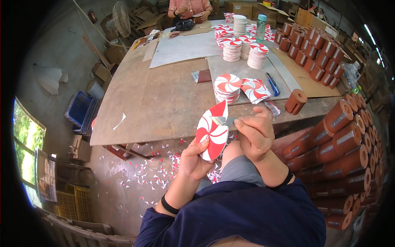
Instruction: Using a small handheld blade to trim the edges of circular patterned components in a workshop.
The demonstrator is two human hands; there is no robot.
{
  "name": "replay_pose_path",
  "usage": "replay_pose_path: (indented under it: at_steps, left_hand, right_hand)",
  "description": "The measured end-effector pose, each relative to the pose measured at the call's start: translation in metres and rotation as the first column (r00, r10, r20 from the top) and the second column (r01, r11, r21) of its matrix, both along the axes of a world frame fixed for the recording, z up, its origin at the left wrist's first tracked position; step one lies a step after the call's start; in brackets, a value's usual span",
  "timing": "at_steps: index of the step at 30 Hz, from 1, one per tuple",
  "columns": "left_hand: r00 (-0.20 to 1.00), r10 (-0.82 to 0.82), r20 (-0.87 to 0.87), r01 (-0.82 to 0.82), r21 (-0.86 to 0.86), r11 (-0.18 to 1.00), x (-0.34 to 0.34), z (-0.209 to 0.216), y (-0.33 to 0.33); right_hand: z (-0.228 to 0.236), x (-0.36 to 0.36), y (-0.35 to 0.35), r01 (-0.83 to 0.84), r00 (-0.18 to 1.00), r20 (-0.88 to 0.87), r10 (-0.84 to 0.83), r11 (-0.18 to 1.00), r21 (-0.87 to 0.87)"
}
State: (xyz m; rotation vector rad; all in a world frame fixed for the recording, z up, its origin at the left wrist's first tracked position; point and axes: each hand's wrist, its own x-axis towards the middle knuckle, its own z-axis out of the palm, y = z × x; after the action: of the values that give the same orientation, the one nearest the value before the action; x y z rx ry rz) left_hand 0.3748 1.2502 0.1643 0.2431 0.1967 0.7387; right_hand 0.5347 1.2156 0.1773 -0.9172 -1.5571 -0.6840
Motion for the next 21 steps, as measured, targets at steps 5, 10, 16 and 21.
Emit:
replay_pose_path:
  at_steps: [5, 10, 16, 21]
  left_hand:
    - [1.0, -0.015, 0.0, 0.015, 0.083, 0.996, -0.002, -0.001, 0.001]
    - [0.999, 0.02, -0.027, -0.017, 0.108, 0.994, 0.0, 0.003, 0.0]
    - [1.0, 0.014, -0.026, -0.01, 0.147, 0.989, 0.0, -0.001, 0.001]
    - [1.0, 0.007, -0.022, -0.003, 0.174, 0.985, -0.001, -0.004, -0.001]
  right_hand:
    - [0.002, -0.001, -0.003, -0.021, 1.0, -0.016, 0.021, 1.0, 0.015]
    - [0.003, -0.004, -0.012, -0.039, 0.999, -0.034, 0.038, 0.999, -0.034]
    - [0.001, -0.002, -0.008, -0.02, 0.999, -0.037, 0.019, 0.999, -0.031]
    - [0.002, -0.002, -0.006, -0.001, 0.998, -0.057, 0.0, 1.0, -0.024]
